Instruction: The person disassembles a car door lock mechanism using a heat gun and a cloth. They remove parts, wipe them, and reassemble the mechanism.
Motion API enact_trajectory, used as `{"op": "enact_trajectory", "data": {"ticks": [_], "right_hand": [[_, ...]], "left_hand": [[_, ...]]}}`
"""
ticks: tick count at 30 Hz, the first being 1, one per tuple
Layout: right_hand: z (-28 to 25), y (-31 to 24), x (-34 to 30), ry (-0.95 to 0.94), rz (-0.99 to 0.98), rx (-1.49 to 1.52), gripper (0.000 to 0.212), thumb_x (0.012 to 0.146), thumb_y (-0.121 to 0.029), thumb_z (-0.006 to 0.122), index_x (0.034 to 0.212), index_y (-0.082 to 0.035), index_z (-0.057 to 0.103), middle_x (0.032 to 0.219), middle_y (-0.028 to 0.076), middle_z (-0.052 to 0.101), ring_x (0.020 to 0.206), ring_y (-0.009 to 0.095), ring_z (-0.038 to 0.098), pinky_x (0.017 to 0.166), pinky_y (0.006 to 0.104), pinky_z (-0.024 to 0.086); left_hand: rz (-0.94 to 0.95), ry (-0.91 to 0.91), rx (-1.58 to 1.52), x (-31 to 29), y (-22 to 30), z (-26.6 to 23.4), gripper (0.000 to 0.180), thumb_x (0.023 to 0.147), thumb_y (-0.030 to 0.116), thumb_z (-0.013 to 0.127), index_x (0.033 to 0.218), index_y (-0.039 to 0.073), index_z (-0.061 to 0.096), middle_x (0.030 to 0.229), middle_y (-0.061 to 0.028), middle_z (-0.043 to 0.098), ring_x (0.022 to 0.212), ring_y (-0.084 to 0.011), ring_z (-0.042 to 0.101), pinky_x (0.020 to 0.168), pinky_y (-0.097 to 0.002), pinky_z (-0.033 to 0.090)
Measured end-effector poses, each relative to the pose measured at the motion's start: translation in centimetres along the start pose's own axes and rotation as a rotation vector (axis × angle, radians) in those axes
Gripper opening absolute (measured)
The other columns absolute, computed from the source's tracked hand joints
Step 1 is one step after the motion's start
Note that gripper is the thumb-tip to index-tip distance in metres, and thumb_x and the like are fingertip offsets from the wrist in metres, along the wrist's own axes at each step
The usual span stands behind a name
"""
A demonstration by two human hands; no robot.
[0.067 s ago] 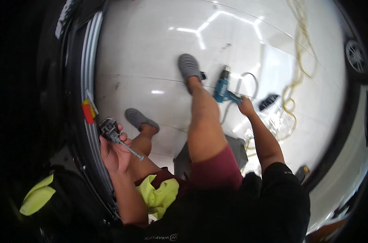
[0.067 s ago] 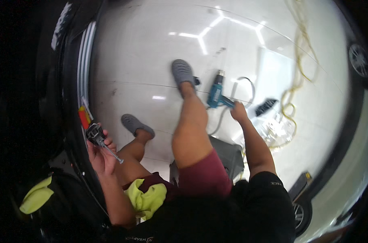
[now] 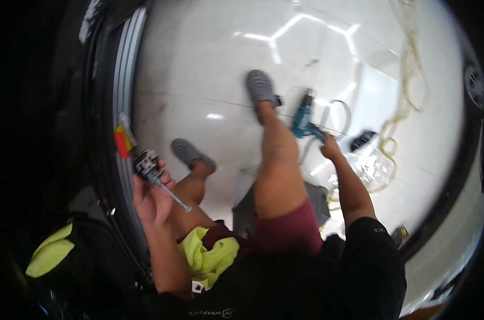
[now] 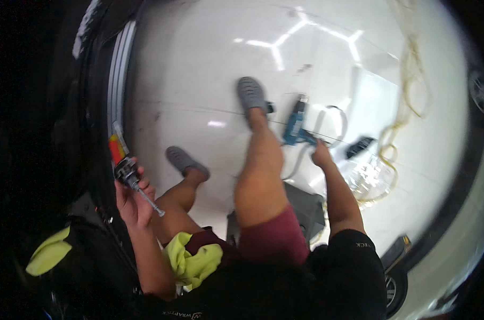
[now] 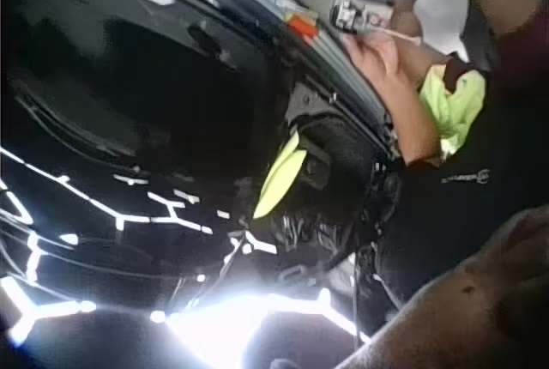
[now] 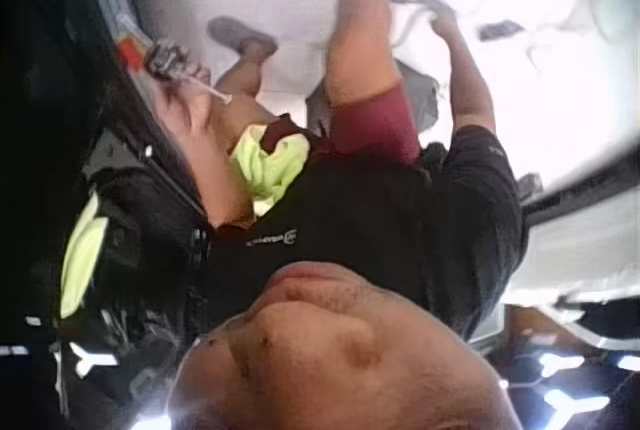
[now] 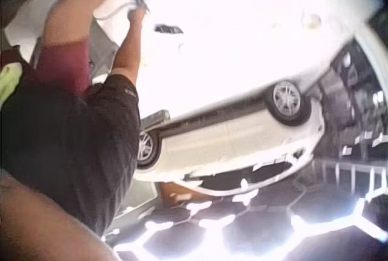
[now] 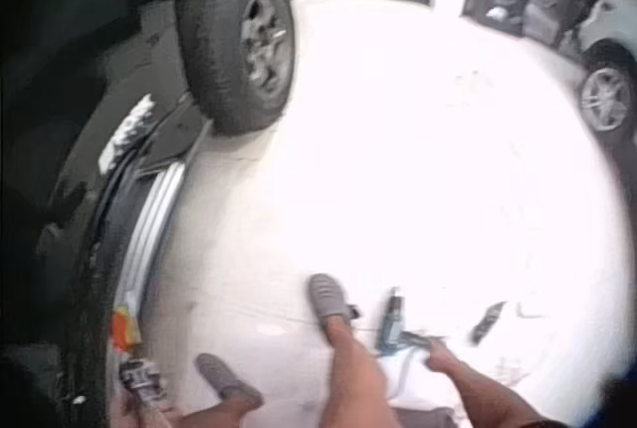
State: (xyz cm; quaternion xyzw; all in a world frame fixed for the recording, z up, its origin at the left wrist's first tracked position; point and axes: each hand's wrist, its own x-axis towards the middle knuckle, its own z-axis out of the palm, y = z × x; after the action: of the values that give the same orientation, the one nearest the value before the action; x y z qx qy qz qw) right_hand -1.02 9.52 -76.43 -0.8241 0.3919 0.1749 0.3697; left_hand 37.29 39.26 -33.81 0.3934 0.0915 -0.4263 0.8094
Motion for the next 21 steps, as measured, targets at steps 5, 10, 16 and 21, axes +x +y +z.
{"op": "enact_trajectory", "data": {"ticks": [5,10,16,21], "right_hand": [[4.6,-1.3,6.5,-0.171,0.297,-0.172,0.077,0.076,-0.007,0.061,0.144,-0.003,0.025,0.137,0.024,0.042,0.123,0.042,0.043,0.099,0.0493,0.041],[1.8,-3.0,9.0,-0.192,0.481,-0.373,0.053,0.084,-0.018,0.059,0.133,-0.016,0.039,0.130,0.015,0.050,0.118,0.042,0.048,0.092,0.0526,0.046],[-1.0,-4.3,5.7,-0.026,0.201,-0.142,0.056,0.080,-0.021,0.062,0.128,0.000,0.042,0.112,0.033,0.053,0.097,0.049,0.057,0.087,0.0513,0.048],[-5.9,-4.6,-2.1,-0.120,0.205,0.012,0.054,0.085,-0.032,0.056,0.124,0.004,0.050,0.091,0.028,0.064,0.080,0.034,0.067,0.072,0.0436,0.053]], "left_hand": [[-0.083,0.170,0.034,4.5,1.2,0.8,0.059,0.096,0.048,0.046,0.135,0.005,0.038,0.123,-0.0161,0.052,0.074,-0.0158,0.048,0.066,-0.0317,0.043],[-0.157,0.284,0.111,6.6,-1.8,1.4,0.056,0.088,0.006,0.055,0.141,0.012,0.036,0.112,-0.0177,0.056,0.074,-0.0175,0.052,0.068,-0.0323,0.044],[-0.118,0.303,0.189,4.1,-2.0,0.7,0.053,0.086,-0.006,0.052,0.135,0.010,0.039,0.106,-0.0145,0.059,0.070,-0.0186,0.056,0.063,-0.0307,0.046],[-0.061,0.220,0.181,-1.6,-1.2,0.5,0.027,0.092,0.003,0.050,0.119,0.004,0.047,0.106,-0.0125,0.060,0.068,-0.0157,0.053,0.059,-0.0296,0.043]]}}
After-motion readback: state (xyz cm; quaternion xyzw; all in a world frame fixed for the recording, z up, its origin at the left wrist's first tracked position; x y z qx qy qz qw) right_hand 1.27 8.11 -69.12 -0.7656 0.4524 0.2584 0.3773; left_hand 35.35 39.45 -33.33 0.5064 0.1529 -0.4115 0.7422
